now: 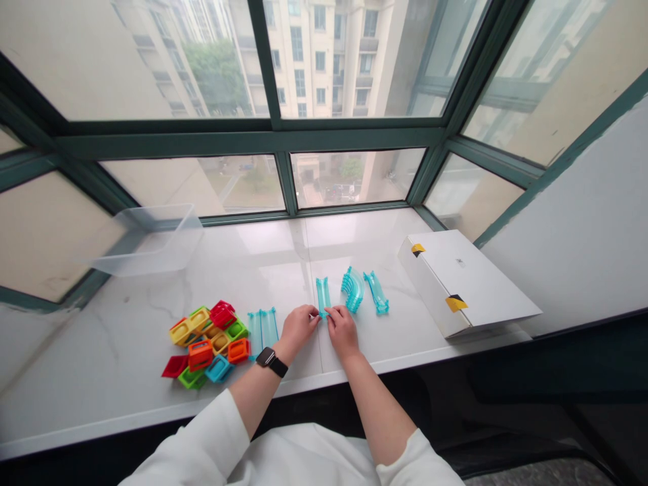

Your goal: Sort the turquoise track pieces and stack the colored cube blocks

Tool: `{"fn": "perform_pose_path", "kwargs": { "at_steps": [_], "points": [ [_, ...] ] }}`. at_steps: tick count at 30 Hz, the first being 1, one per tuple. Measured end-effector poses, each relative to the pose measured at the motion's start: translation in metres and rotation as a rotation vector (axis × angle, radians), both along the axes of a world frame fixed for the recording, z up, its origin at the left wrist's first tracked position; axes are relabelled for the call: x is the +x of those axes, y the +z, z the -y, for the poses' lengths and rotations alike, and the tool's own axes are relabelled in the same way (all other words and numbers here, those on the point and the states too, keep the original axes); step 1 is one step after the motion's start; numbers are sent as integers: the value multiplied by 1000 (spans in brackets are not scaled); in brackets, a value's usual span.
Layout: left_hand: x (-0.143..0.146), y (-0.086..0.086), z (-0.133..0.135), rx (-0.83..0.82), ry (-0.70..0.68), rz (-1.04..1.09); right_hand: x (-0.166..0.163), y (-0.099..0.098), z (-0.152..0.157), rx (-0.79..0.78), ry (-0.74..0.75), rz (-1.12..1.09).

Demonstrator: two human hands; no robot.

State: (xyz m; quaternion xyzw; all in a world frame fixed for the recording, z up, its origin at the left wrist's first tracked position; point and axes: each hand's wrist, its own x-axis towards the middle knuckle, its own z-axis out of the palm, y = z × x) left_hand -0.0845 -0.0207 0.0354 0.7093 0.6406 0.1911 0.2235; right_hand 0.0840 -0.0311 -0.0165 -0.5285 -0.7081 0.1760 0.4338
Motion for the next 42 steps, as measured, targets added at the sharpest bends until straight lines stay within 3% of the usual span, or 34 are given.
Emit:
{"fn": "perform_pose_path", "kwargs": {
  "at_steps": [21, 27, 32, 35, 38, 42],
  "points": [
    [-2, 5, 3, -3, -4, -2, 0, -3, 1, 15, -1, 28],
    [-19, 19, 14, 61, -16, 60, 0, 2, 9, 58, -46, 74],
    [-67, 38, 40, 193, 44, 145, 2, 7, 17, 116, -62, 107],
    [-99, 43, 67, 228, 150, 191, -1, 9, 24, 98, -9, 74],
    [-118, 39, 98, 264, 182, 160, -14, 16, 35, 30, 100, 39],
    [-117, 25, 130, 285, 80, 34, -49, 32, 46, -89, 313, 28]
  ]
}}
